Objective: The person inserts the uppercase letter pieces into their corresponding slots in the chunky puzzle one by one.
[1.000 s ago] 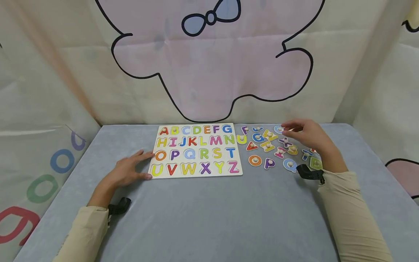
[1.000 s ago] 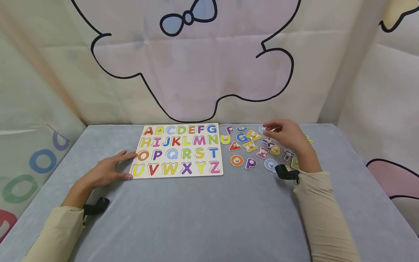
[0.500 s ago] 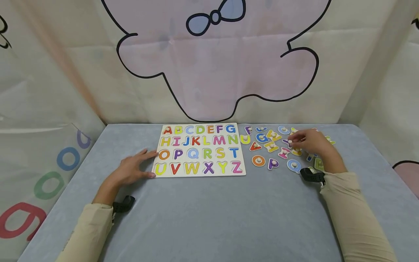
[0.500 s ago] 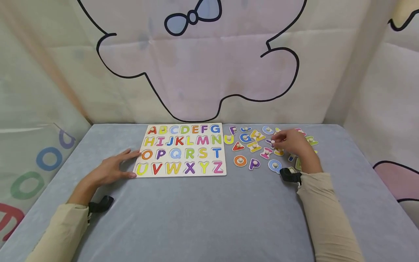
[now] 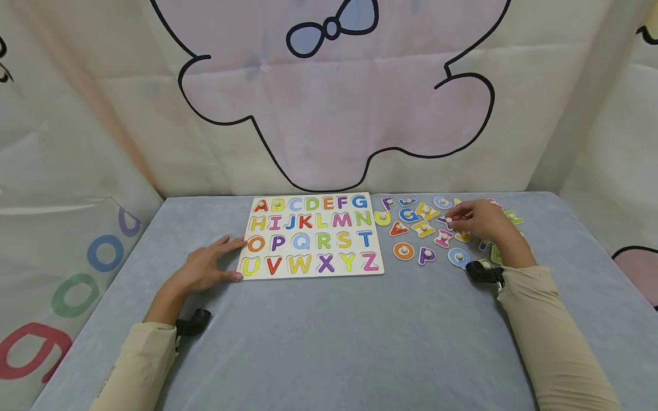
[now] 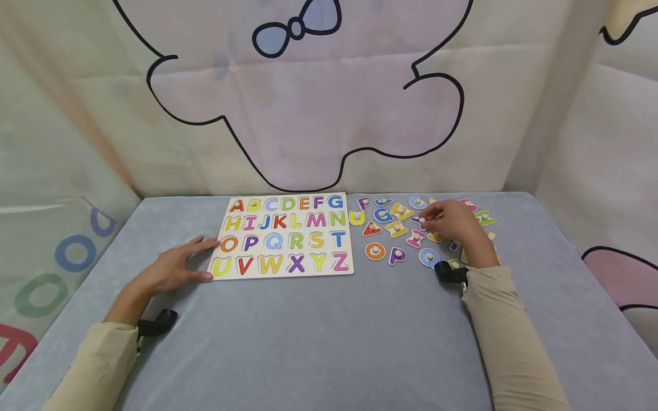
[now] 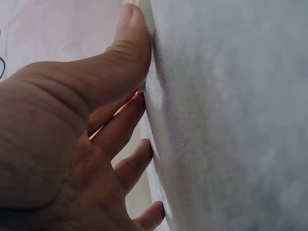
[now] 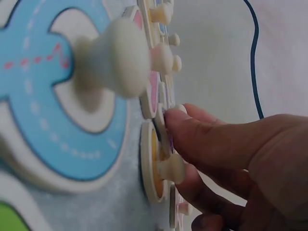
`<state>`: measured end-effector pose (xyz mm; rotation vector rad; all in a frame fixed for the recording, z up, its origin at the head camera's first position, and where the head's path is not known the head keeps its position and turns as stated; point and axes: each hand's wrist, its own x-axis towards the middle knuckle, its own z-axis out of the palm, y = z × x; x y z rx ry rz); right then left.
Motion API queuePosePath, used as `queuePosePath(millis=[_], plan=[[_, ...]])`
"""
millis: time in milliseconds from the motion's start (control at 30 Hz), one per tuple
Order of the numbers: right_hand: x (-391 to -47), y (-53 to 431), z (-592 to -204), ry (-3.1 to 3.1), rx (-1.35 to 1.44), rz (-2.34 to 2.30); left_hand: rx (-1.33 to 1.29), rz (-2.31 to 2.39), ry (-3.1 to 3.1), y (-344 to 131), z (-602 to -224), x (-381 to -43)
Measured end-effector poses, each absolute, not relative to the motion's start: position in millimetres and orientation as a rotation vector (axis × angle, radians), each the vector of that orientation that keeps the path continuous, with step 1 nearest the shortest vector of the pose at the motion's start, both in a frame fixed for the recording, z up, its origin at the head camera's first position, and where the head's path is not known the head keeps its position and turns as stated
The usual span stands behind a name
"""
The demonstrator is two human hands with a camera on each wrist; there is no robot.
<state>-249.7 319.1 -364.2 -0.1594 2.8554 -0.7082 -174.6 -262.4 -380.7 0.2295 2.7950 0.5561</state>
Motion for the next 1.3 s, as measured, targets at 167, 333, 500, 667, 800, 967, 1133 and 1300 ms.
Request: queuePosePath(millis=[167,333,500,667,800,967,1133,1300], plan=[[-253,316,-363,2.841,-0.233,-0.728,0.279,0.570,2.812,-265,-381,-174],[-255,314,-359,2.812,-0.228,-0.737,0.255,0.576,2.808,-265,-380,-175],[-257,308,-354,2.799,-0.231,-0.708,0.258,0.566,2.820,-266,-377,-174],[-258,304,-352,2.768,-0.244,-0.675,0.226,0.585,2.803,-266,-379,-173],[-265,306,-347,2.780,-0.268,-0.658,0.224,0.589,2.803,-267,-381,-172],[-283,307,-348,2.837,-0.295,-0.678,0.220,0.590,2.807,-268,-381,-172],[-297,308,-357,2.847,-0.211,-0.694,0.266,0.598,2.812,-269,-382,-171],[-303,311,-358,2.852,-0.076,-0.693,0.262,0.618,2.804,-266,-382,-172]])
